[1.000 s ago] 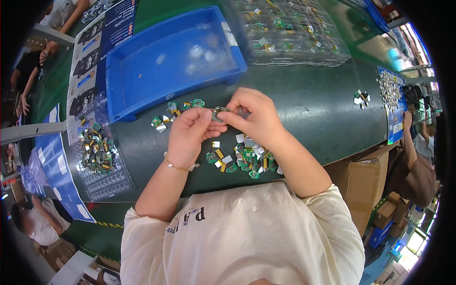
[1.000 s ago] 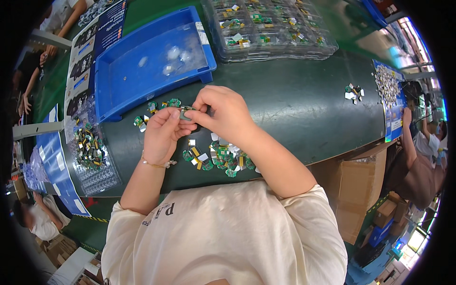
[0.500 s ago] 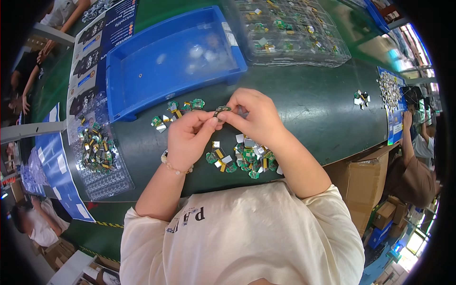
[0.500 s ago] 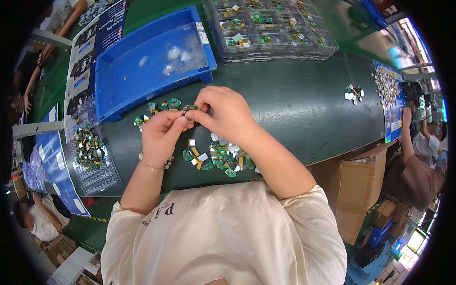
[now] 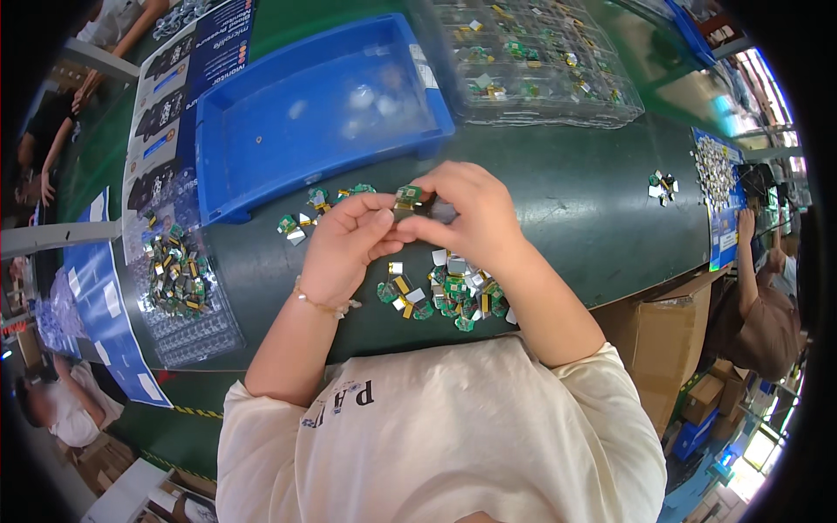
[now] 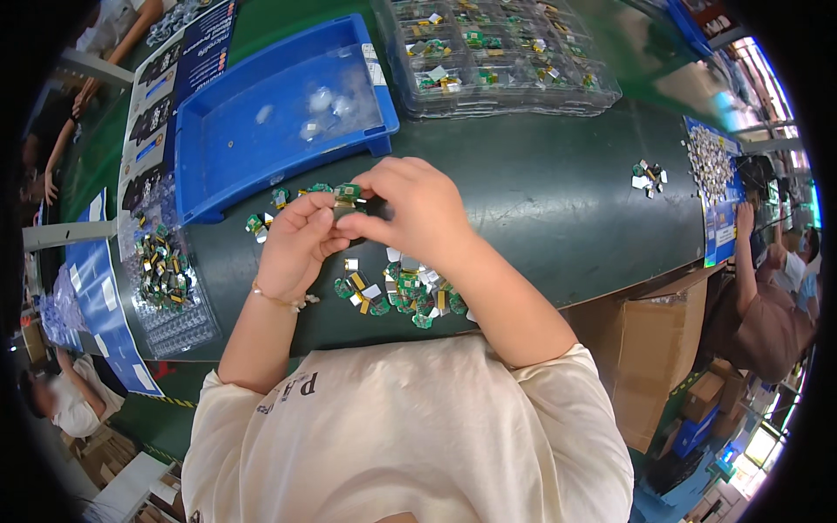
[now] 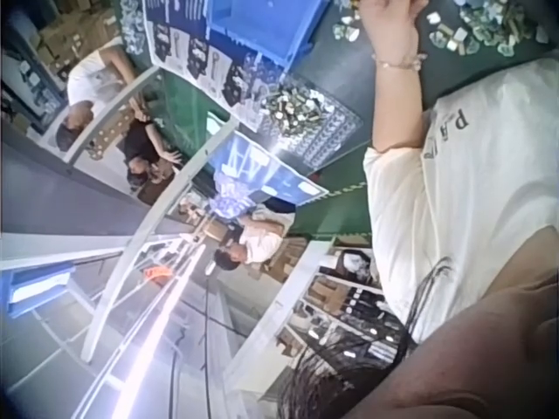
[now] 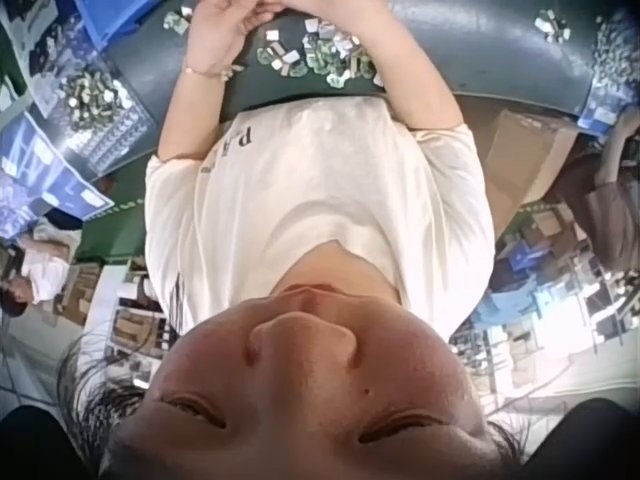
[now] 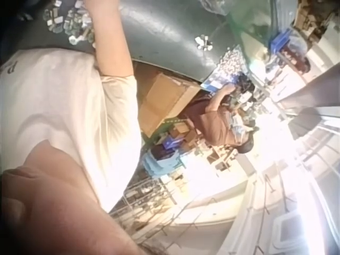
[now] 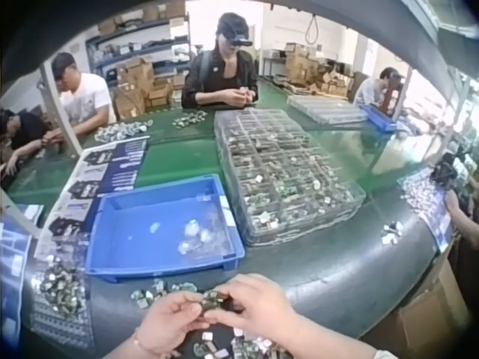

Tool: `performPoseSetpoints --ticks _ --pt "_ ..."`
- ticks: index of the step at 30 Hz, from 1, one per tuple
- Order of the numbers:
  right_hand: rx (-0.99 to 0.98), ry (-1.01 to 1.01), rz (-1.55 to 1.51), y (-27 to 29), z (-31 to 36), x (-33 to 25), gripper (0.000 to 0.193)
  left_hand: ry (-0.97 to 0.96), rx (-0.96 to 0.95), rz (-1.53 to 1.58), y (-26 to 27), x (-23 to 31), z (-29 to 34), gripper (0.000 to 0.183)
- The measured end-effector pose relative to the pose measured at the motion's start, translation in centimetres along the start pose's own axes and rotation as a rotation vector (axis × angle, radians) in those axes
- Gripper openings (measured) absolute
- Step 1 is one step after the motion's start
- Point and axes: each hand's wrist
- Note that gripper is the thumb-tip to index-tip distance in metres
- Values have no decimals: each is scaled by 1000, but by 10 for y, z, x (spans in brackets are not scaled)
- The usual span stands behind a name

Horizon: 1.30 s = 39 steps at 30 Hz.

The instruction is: Manually assembling small electronic components on printed circuit board bases and placing finished units into a storage tray.

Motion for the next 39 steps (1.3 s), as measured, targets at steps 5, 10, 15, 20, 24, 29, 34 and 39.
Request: performPoseSetpoints --ticks 5,10,15,20,24,29,34,39 --pt "37 86 -22 -3 1 0 34 -81 -51 209 0 -6 -3 24" --pt "150 56 92 -5 2 -5 31 -146 -29 227 -2 -14 -3 23" --pt "165 60 101 -5 2 -5 30 -191 -58 305 -1 -19 -4 23" --pt "177 52 133 -5 2 -8 29 -202 -90 339 -1 -18 -4 21" --pt "184 64 129 -5 2 -10 29 -243 -120 351 -4 -19 -5 21" --pt "194 71 109 -6 1 -14 29 -316 -109 297 -8 -23 -2 18" --pt "185 65 124 -6 1 -14 30 -368 -88 294 -10 -24 -3 17" --pt "166 53 91 -6 1 -13 30 -353 -83 285 -6 -25 -3 17"
Point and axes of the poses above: each hand's wrist, its own z-axis away from the middle knuckle, its own y-axis out of the back of the hand, x = y × z, and after that the axes turned 5 degrees about -x, right-handed
